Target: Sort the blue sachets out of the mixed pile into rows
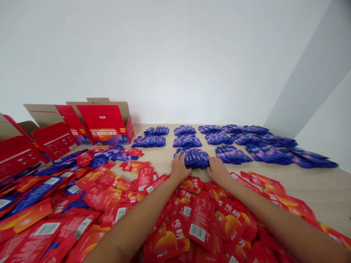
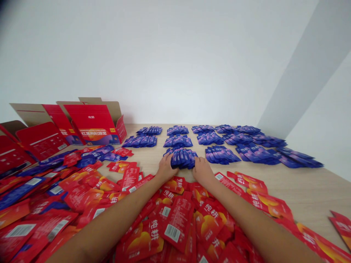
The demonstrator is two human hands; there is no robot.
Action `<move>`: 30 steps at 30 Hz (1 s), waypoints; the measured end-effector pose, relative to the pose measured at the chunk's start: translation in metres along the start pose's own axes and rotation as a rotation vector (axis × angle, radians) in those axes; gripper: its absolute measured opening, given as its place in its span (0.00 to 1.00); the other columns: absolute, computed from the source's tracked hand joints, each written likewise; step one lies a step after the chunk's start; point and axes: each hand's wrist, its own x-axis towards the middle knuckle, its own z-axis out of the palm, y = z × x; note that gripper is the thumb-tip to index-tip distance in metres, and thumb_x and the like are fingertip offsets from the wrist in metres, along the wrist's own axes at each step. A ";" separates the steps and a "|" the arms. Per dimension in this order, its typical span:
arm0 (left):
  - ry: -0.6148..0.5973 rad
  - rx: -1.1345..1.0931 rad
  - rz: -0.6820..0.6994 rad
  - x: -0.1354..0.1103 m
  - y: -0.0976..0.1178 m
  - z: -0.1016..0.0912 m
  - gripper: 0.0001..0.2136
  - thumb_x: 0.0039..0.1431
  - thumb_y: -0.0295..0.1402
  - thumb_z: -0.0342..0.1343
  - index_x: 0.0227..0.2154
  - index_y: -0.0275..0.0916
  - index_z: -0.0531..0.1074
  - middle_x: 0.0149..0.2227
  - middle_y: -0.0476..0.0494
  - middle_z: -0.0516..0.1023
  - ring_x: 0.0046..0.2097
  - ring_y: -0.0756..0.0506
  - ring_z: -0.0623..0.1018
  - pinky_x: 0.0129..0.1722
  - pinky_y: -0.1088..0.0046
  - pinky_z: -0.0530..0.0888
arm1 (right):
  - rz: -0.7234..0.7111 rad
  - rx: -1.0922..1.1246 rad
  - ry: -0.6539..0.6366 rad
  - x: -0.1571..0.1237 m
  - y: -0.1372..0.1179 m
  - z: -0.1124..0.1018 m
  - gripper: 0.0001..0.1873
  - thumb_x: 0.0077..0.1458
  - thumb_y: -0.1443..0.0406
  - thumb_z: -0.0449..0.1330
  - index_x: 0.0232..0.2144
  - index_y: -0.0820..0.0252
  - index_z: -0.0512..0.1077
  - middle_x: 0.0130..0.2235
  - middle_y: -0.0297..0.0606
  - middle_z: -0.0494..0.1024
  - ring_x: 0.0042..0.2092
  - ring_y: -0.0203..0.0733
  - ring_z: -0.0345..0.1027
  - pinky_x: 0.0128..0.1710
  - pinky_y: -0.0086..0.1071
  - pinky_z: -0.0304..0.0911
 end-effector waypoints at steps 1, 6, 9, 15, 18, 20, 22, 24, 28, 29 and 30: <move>0.005 -0.007 0.008 0.000 -0.001 0.001 0.35 0.42 0.34 0.62 0.56 0.37 0.61 0.61 0.33 0.61 0.62 0.36 0.61 0.62 0.56 0.58 | -0.021 -0.011 0.000 -0.002 -0.002 0.000 0.25 0.52 0.73 0.50 0.53 0.77 0.64 0.49 0.57 0.72 0.49 0.52 0.64 0.53 0.39 0.55; 0.025 -0.031 0.033 0.001 -0.004 0.003 0.35 0.41 0.33 0.61 0.56 0.33 0.61 0.60 0.29 0.61 0.62 0.34 0.62 0.62 0.55 0.59 | -0.062 -0.034 0.049 -0.003 -0.006 0.002 0.30 0.50 0.74 0.52 0.56 0.75 0.60 0.51 0.56 0.72 0.51 0.53 0.63 0.54 0.41 0.55; 0.043 -0.054 0.052 0.002 -0.006 0.004 0.35 0.40 0.31 0.61 0.56 0.33 0.61 0.60 0.29 0.61 0.62 0.34 0.62 0.61 0.55 0.59 | 0.045 0.007 0.052 0.004 -0.001 0.005 0.31 0.49 0.73 0.52 0.57 0.78 0.59 0.52 0.59 0.70 0.52 0.54 0.63 0.53 0.42 0.57; 0.073 -0.114 0.086 0.003 -0.012 0.009 0.35 0.39 0.28 0.60 0.56 0.34 0.61 0.59 0.31 0.61 0.62 0.34 0.62 0.62 0.55 0.59 | 0.083 0.113 -0.049 0.013 0.007 0.012 0.34 0.48 0.74 0.51 0.58 0.82 0.56 0.54 0.61 0.69 0.55 0.54 0.63 0.54 0.40 0.56; 0.077 -0.132 0.077 0.004 -0.012 0.008 0.35 0.39 0.28 0.60 0.56 0.34 0.61 0.59 0.31 0.61 0.62 0.34 0.61 0.62 0.56 0.59 | 0.099 0.147 -0.038 0.011 0.011 0.013 0.34 0.48 0.74 0.51 0.59 0.80 0.55 0.54 0.60 0.69 0.55 0.54 0.63 0.54 0.40 0.57; 0.071 -0.136 0.060 0.003 -0.011 0.007 0.36 0.38 0.28 0.60 0.56 0.33 0.61 0.59 0.31 0.61 0.62 0.34 0.61 0.63 0.56 0.59 | 0.110 0.161 -0.041 0.010 0.014 0.013 0.34 0.48 0.74 0.51 0.59 0.79 0.55 0.54 0.60 0.69 0.56 0.53 0.62 0.55 0.40 0.56; 0.074 -0.139 0.043 0.003 -0.009 0.005 0.36 0.38 0.28 0.60 0.56 0.34 0.61 0.59 0.31 0.62 0.62 0.34 0.61 0.62 0.56 0.58 | 0.112 0.161 -0.047 0.010 0.016 0.013 0.34 0.48 0.73 0.51 0.59 0.79 0.56 0.55 0.60 0.68 0.56 0.54 0.61 0.56 0.40 0.55; 0.080 -0.137 0.025 0.004 -0.007 0.003 0.36 0.38 0.29 0.61 0.55 0.35 0.62 0.59 0.32 0.62 0.62 0.34 0.61 0.62 0.56 0.58 | 0.115 0.158 -0.057 0.010 0.017 0.014 0.34 0.48 0.73 0.51 0.59 0.80 0.56 0.55 0.60 0.68 0.57 0.55 0.60 0.56 0.41 0.54; 0.074 -0.122 -0.019 0.004 -0.002 0.000 0.34 0.39 0.31 0.61 0.55 0.34 0.63 0.59 0.30 0.63 0.62 0.34 0.62 0.61 0.56 0.59 | 0.113 0.155 -0.050 0.010 0.019 0.018 0.34 0.48 0.72 0.51 0.59 0.78 0.56 0.54 0.60 0.69 0.57 0.55 0.60 0.55 0.41 0.55; 0.073 -0.116 -0.028 0.004 -0.002 0.000 0.34 0.40 0.31 0.61 0.55 0.34 0.63 0.59 0.30 0.63 0.62 0.34 0.62 0.61 0.56 0.59 | 0.112 0.154 -0.042 0.010 0.019 0.019 0.34 0.48 0.72 0.51 0.59 0.78 0.56 0.53 0.60 0.69 0.56 0.55 0.60 0.55 0.41 0.55; 0.074 -0.110 -0.035 0.004 -0.001 -0.001 0.34 0.40 0.31 0.61 0.55 0.33 0.63 0.59 0.30 0.63 0.62 0.34 0.62 0.61 0.56 0.59 | 0.111 0.153 -0.033 0.009 0.020 0.020 0.33 0.48 0.73 0.51 0.59 0.78 0.57 0.53 0.59 0.69 0.56 0.55 0.61 0.54 0.41 0.56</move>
